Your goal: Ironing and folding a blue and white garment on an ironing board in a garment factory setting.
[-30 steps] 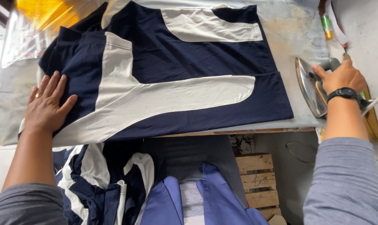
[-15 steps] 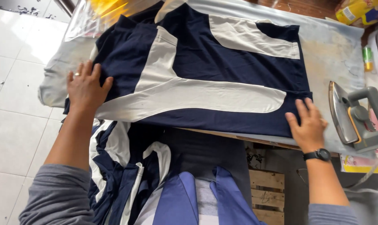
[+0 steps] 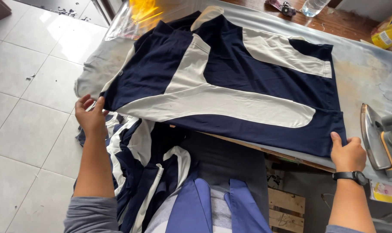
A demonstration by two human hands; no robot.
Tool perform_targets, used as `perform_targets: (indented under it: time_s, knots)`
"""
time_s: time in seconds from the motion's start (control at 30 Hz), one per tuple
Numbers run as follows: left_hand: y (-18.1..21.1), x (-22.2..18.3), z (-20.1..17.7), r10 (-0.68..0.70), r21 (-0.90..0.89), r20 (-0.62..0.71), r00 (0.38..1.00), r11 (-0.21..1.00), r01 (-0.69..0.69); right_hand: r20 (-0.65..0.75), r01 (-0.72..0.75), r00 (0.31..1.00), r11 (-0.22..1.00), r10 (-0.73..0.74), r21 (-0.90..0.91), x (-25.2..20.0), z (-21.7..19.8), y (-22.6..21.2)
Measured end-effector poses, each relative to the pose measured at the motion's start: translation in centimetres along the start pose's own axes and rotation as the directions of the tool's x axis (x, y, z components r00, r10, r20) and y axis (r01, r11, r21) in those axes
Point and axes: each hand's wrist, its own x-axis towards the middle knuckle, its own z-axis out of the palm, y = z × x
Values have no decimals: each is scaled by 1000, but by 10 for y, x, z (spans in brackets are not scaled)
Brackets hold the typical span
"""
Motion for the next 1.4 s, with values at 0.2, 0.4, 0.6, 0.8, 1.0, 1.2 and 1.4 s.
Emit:
perform_targets:
  time_s: [0.2, 0.4, 0.6, 0.8, 1.0, 1.2, 1.4]
  knots:
    - [25, -10, -8, -77, -158, 79, 994, 983, 89, -106, 80, 991, 996, -85, -47, -1, -1, 25]
    - [29, -7, -25, -24, -82, 122, 992, 996, 34, -46, 22, 998, 969, -34, -246, -33, -28, 27]
    - [37, -15, -32, -92, 185, 191, 977, 981, 57, -64, 39, 995, 893, -75, -448, -35, -13, 24]
    - [38, -19, -18, 333, 320, 183, 925, 870, -376, -63, 573, 819, 808, -570, 139, -62, -46, -170]
    - [66, -55, 3, 479, 52, 165, 862, 869, -492, -116, 694, 625, 481, -772, 536, -52, 32, -367]
    - [86, -81, 2, 294, -152, 353, 888, 955, -255, 53, 590, 704, 626, -708, 510, -20, 84, -476]
    - [97, -69, 41, 10, -300, 644, 765, 923, 240, -97, 778, 604, 559, -791, 286, -33, 68, -506]
